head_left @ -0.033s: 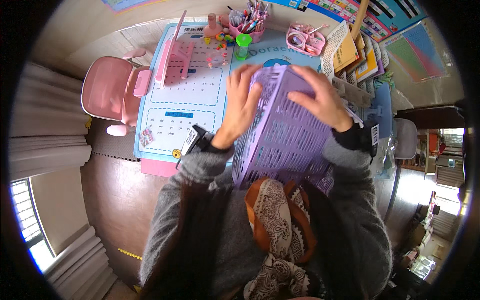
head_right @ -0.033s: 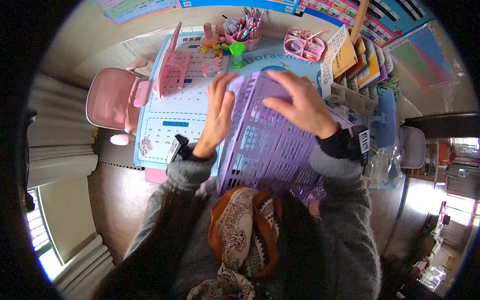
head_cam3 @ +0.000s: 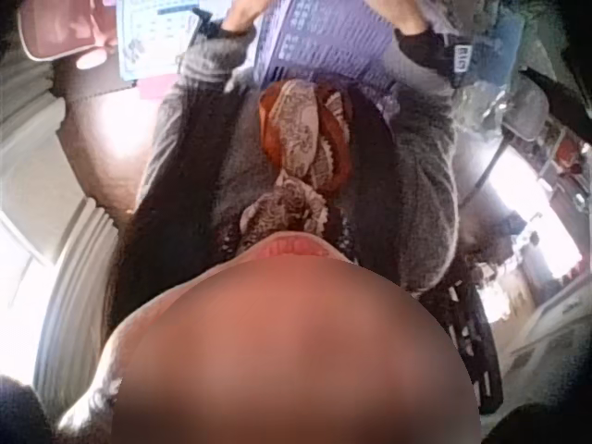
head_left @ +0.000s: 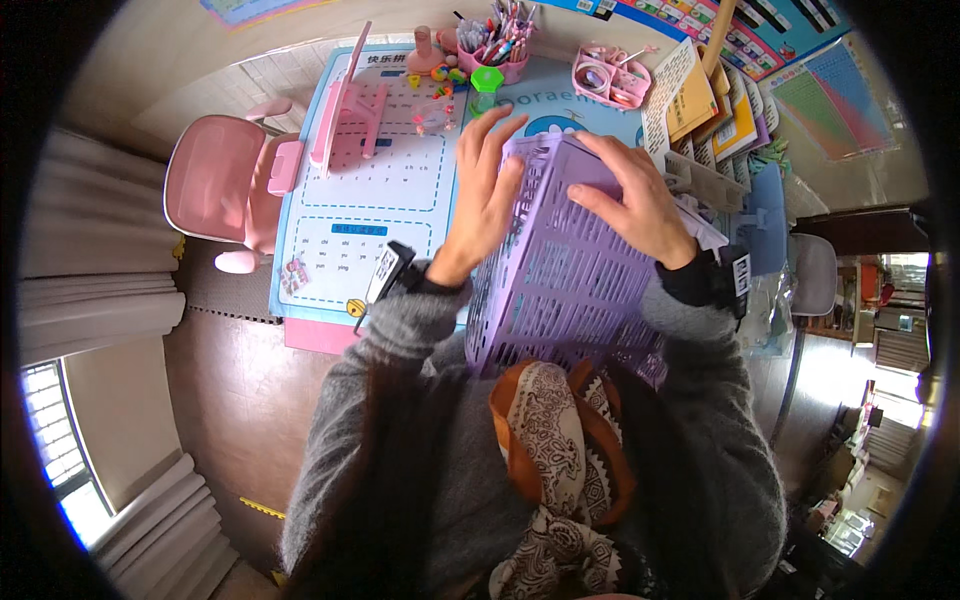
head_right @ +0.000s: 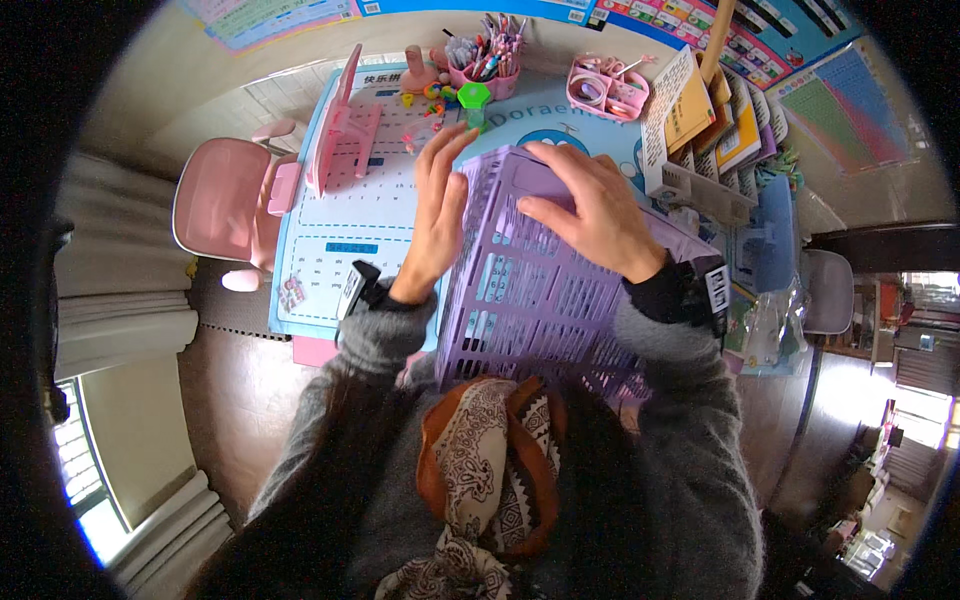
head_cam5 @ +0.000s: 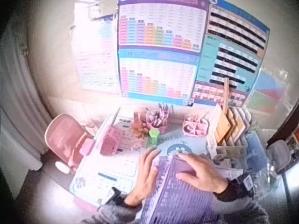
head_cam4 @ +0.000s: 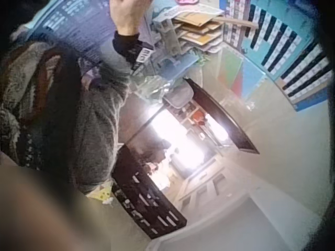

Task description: The person assembles a purple plastic organizer on a child's desk. They unfold the unit, attach side panels, and fit internal dividers into place. The person then adjusts the assembled organizer on the desk surface.

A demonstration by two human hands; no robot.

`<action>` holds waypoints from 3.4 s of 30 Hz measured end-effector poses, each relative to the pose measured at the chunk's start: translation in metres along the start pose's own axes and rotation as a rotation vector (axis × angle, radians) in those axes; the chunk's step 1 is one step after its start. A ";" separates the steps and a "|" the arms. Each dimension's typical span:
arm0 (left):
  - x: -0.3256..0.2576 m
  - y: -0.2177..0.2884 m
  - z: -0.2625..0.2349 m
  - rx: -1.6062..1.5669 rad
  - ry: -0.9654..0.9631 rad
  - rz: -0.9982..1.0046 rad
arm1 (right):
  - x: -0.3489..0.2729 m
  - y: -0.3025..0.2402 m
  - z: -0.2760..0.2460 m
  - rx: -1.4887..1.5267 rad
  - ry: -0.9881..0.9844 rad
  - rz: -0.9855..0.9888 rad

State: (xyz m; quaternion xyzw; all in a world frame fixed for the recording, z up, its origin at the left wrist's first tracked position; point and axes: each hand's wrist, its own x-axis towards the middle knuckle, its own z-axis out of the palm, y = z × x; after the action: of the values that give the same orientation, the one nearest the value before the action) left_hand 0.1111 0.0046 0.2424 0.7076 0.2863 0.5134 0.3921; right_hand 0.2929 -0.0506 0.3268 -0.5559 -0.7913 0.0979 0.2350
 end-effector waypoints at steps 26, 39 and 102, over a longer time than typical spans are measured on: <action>-0.011 0.002 0.015 -0.207 -0.062 0.026 | -0.028 -0.022 0.038 -0.048 0.342 0.046; 0.008 -0.039 0.021 -0.190 -0.083 -0.096 | -0.022 -0.043 0.013 0.084 0.306 0.067; 0.017 0.053 0.037 0.682 -0.452 0.326 | -0.065 0.006 0.019 -0.252 0.355 0.166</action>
State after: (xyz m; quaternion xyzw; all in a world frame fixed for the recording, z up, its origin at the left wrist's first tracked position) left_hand 0.1512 -0.0194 0.2900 0.9271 0.2311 0.2767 0.1028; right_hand 0.3064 -0.1068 0.2908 -0.6527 -0.6951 -0.0820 0.2901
